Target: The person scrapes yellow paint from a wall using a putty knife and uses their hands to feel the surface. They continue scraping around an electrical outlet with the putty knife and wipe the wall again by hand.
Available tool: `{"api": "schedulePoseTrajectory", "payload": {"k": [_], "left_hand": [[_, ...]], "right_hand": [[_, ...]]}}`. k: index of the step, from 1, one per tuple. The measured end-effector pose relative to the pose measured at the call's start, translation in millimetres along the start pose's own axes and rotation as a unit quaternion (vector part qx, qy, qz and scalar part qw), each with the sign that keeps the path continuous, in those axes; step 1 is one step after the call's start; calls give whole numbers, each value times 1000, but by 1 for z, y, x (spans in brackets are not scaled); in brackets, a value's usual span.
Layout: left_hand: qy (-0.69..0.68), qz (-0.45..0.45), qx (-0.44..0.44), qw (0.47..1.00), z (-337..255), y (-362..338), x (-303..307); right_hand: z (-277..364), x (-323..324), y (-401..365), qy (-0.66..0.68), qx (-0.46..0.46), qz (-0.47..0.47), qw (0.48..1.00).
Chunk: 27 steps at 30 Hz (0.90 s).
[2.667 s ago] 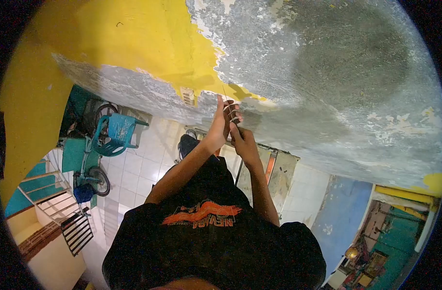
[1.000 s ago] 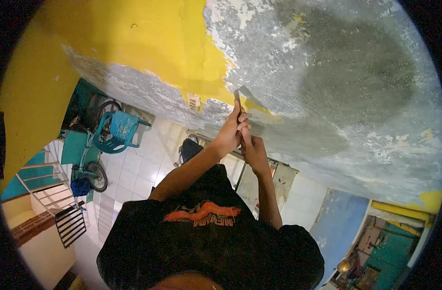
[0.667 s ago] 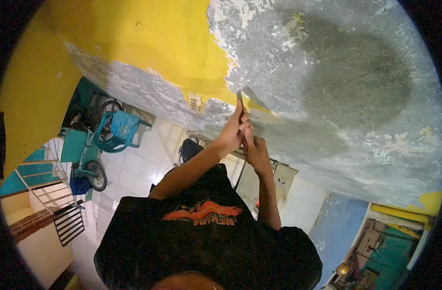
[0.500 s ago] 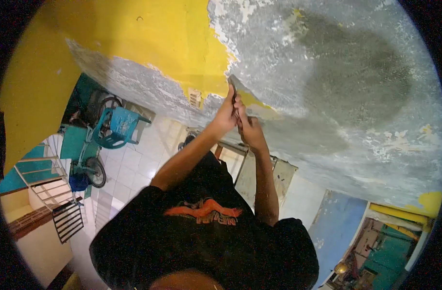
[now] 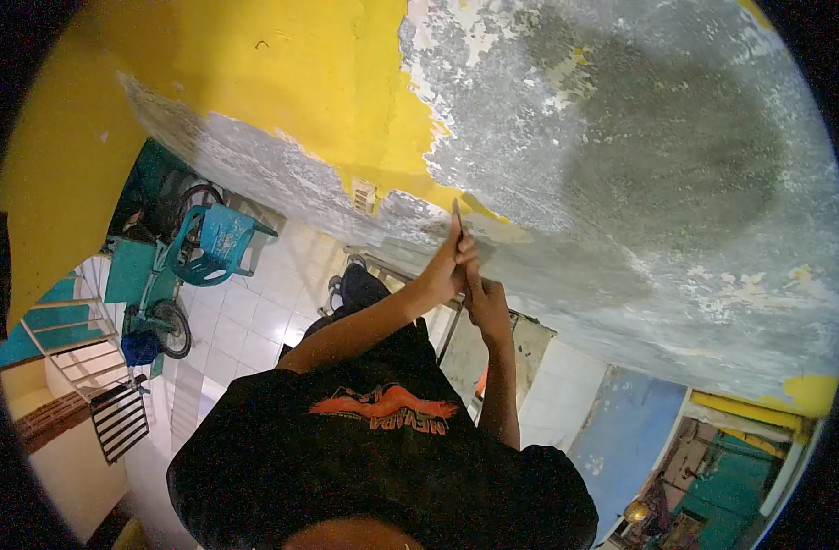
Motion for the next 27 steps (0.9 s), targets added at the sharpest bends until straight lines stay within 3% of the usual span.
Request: {"api": "schedulePoseTrajectory", "payload": {"k": [2, 3, 7, 11, 13, 15, 17, 18, 22, 24, 26, 27], "left_hand": [[11, 64, -35, 997, -34, 22, 9], [-40, -43, -73, 996, -50, 16, -10], [9, 4, -45, 999, -34, 2, -3], [-13, -8, -7, 1000, -13, -6, -14], [-7, 8, -28, 1000, -36, 3, -19], [7, 13, -76, 997, -55, 4, -16], [12, -1, -68, 998, -55, 2, -17], [14, 4, -62, 998, -46, -5, -17], [-12, 0, -12, 1000, -28, -13, -31], [-16, -3, -4, 1000, -40, -6, -28], [12, 35, -80, 996, -58, 5, -19], [12, 40, -83, 996, -64, 13, -20]], "right_hand": [[29, -19, 24, -90, 145, -45, 984], [25, -22, 23, -87, 136, -46, 986], [9, -23, 22, -79, 137, -52, 986], [18, -6, 5, -93, 27, -14, 995], [25, -14, 26, -145, 108, -43, 983], [16, -24, 39, -89, 86, -11, 992], [19, -29, 36, -75, 112, -31, 990], [19, -27, 30, -127, 132, -49, 982], [33, -9, -2, -83, 38, -13, 996], [42, -17, 29, -82, 44, -3, 996], [34, -26, 39, -86, 45, 5, 995], [33, -32, 43, -104, 96, -23, 990]]}}
Point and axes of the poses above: each hand's wrist, its own y-axis towards the middle knuckle, its own x-axis out of the back of the hand, z = x × y, the point moved 3 cm from there along y, towards the middle knuckle, and after that the axes turned 2 degrees about x, right-handed, at the moved point
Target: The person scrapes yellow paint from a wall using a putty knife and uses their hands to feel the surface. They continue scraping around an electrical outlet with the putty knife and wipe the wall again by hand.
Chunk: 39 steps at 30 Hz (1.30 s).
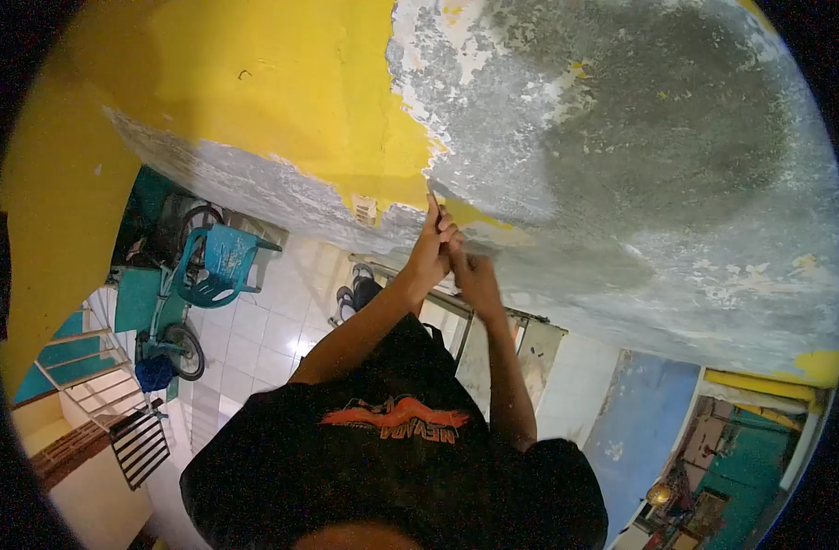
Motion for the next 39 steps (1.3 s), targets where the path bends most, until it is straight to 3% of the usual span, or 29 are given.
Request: {"api": "schedulePoseTrajectory", "payload": {"k": [2, 3, 4, 6, 8, 9, 10, 14, 17, 18, 20, 21, 24, 25, 26, 27, 28, 29, 30, 31, 32, 33, 34, 36, 38, 39], "left_hand": [[-40, -28, 11, 999, 11, -11, 11], [-16, 26, 47, 998, 21, -20, 15], [-6, -55, 55, 997, 21, -31, -4], [-19, -74, 60, 995, 31, -30, -8], [-23, -63, 41, 997, 11, -7, 2], [-29, -49, 21, 998, 3, 0, 7], [-35, -52, 23, 998, 5, -4, 8], [-17, -47, -6, 999, 6, -20, -5], [30, -118, 38, 992, 23, -37, -8], [34, -118, 43, 991, 21, -29, 2], [64, -37, 37, 997, 12, 3, 28], [98, -129, 46, 986, -6, 2, 18], [114, -106, 12, 988, -13, -1, 18], [123, -114, 26, 986, -8, -24, 18], [214, -148, -21, 965, -12, -48, 10], [305, -172, -71, 934, -20, -62, 2], [462, -159, -208, 847, -38, -70, 11], [593, -137, -334, 720, -57, -83, 21], [644, -142, -398, 637, -74, -95, -4], [702, -88, -481, 518, -91, -96, -20], [769, -37, -489, 410, -105, -97, -59], [785, -2, -500, 365, -115, -88, -73], [785, 3, -500, 365, -124, -74, -76], [873, 177, -421, 173, -118, -43, -83], [873, 209, -406, 169, -114, -20, -65], [897, 230, -371, 68, -113, -9, -43]], "right_hand": [[-10, 0, -27, -20, 26, -26, 999], [-9, 6, -33, -16, 13, -18, 1000], [-4, 12, -31, -9, 8, -13, 1000], [-3, 15, -34, -8, -29, -1, 1000], [8, 12, -15, -14, 38, -12, 999], [10, 6, -5, 37, -47, 38, 997], [3, 2, -8, 32, -53, 39, 997], [-16, -2, -14, 35, 64, -20, 997], [-8, 12, -38, 41, -19, 20, 999], [-12, 8, -31, 45, -21, 15, 999], [-23, -6, -3, 54, -8, -7, 998], [6, -14, -5, 105, 11, 15, 994], [-17, -21, -19, 191, -70, 51, 978], [-31, -18, -31, 158, -10, 20, 987], [-43, -9, -36, 123, 60, -14, 991], [-25, 10, -57, -50, 109, -106, 987], [-28, 26, -74, -132, 87, -151, 976], [-42, 34, -89, -75, 147, -249, 954], [-63, 43, -101, -84, 154, -347, 922], [-101, 49, -114, -95, 109, -404, 903], [-125, 54, -126, -146, 102, -503, 846], [-165, 59, -131, -153, 27, -572, 806], [-170, 64, -134, 46, 60, -628, 775], [-169, 83, -141, -82, 78, -664, 739], [-176, 92, -140, -65, 33, -681, 728], [-170, 98, -139, -40, 60, -704, 707]]}}
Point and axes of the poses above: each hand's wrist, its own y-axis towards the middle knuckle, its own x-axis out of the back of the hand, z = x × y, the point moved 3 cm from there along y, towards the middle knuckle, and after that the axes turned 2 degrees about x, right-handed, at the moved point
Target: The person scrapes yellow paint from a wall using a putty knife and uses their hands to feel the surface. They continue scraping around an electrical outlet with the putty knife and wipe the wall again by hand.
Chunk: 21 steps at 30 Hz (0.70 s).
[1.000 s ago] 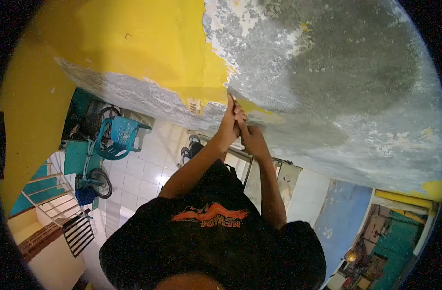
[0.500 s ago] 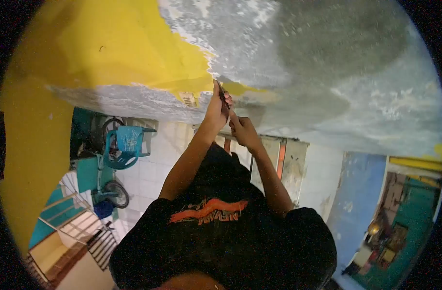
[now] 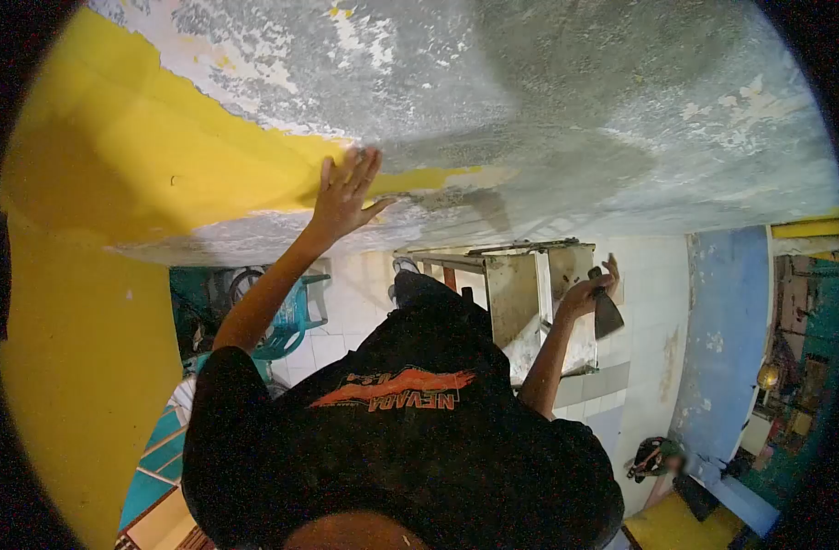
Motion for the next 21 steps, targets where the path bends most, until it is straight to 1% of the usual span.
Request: {"api": "schedulePoseTrajectory", "payload": {"k": [1, 2, 3, 5, 7, 9, 10, 11, 12, 13, 14, 15, 16, 17, 18, 19, 20, 21], "left_hand": [[79, 64, -49, 994, 4, -8, -21], [126, 87, -71, 986, 7, -15, -29], [129, 86, -73, 985, 9, -23, -36], [149, 190, -88, 966, 9, -37, -48], [163, 200, -81, 963, 4, -47, -52], [143, 224, -66, 962, -2, -49, -51], [116, 236, -61, 963, -3, -50, -51], [120, 235, -61, 963, -5, -48, -47], [95, 242, -62, 963, -6, -45, -44], [70, 250, -63, 964, -8, -41, -39], [4, 215, -55, 975, -10, -33, -28], [7, 212, -58, 975, -9, -22, -23], [27, 124, -64, 990, -7, -8, -14], [45, 35, -69, 996, -3, -1, -10], [121, 8, -91, 988, 13, 1, -17], [267, -98, -148, 947, 24, 13, -9], [279, -126, -162, 938, 33, 8, -15], [291, -156, -175, 928, 40, 5, -21]], "right_hand": [[4, -3, 6, 36, 1, -35, 999], [3, -4, 9, 30, -9, -30, 999], [2, -6, 11, 32, -11, -33, 999], [6, -7, 11, -94, 50, -48, 993], [-1, -11, 15, -99, 49, -48, 993], [0, -14, 13, -103, 46, -52, 992], [-3, -15, 11, -33, -70, -33, 996], [-7, -18, 7, 37, -184, -11, 982], [-33, -21, 5, 47, -134, -41, 989], [-38, -20, 6, 50, -135, -43, 989], [-36, -17, 9, 17, -175, -55, 983], [-32, -15, 13, -15, -216, -69, 974], [-19, -14, 20, -94, -252, -48, 962], [-11, -15, 25, -75, -285, -21, 955], [-8, -14, 29, -63, -312, 26, 948], [-12, -13, 29, -52, -338, 73, 937], [-34, -11, 30, -111, -367, 115, 917], [-52, -10, 27, -107, -366, 110, 918]]}}
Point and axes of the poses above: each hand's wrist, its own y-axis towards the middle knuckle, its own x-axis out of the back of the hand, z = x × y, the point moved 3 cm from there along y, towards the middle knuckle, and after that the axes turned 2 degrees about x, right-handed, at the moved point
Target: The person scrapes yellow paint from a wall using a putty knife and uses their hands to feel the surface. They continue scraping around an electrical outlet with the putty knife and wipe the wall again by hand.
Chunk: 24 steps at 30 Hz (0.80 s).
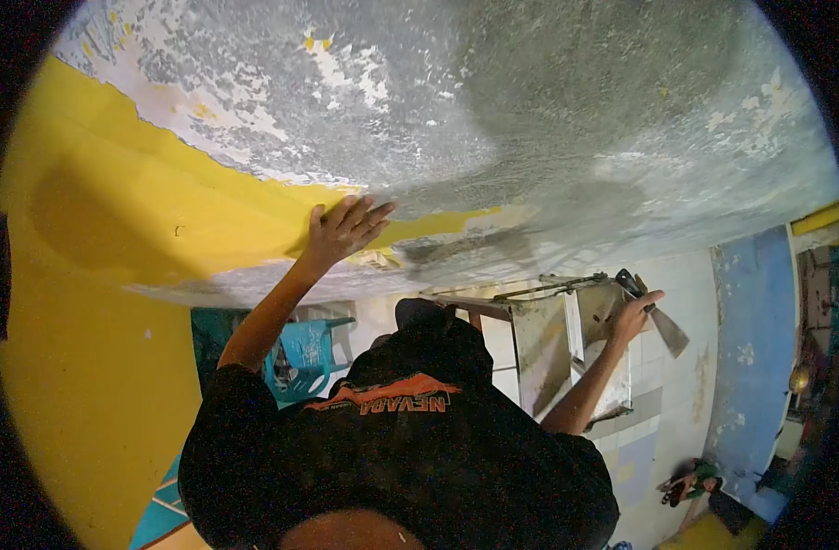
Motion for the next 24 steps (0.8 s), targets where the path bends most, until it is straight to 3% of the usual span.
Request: {"api": "schedulePoseTrajectory", "payload": {"k": [3, 8, 10, 11, 12, 14, 20, 24], "left_hand": [[-7, -11, 5, 1000, 3, -1, -1], [-31, -12, 41, 999, 8, -5, 0], [-37, -14, 53, 998, 13, -9, 1], [-25, -18, 59, 998, 15, -11, 2], [-14, -22, 67, 997, 17, -12, 1], [-7, -22, 74, 997, 18, -21, -2], [16, -54, 108, 993, 20, -20, -1], [30, -26, 104, 994, 19, -26, -4]], "right_hand": [[3, 0, -5, -101, 78, 2, 992], [-5, -5, -8, -174, 43, -48, 983], [3, -7, -16, -155, 100, -37, 982], [1, -8, -16, -209, 187, -40, 959], [3, -10, -14, -207, 187, -42, 959], [10, -9, -16, -165, 54, -30, 984], [8, -11, -16, -132, 41, -48, 989], [8, -14, -16, -125, 36, -54, 990]]}}
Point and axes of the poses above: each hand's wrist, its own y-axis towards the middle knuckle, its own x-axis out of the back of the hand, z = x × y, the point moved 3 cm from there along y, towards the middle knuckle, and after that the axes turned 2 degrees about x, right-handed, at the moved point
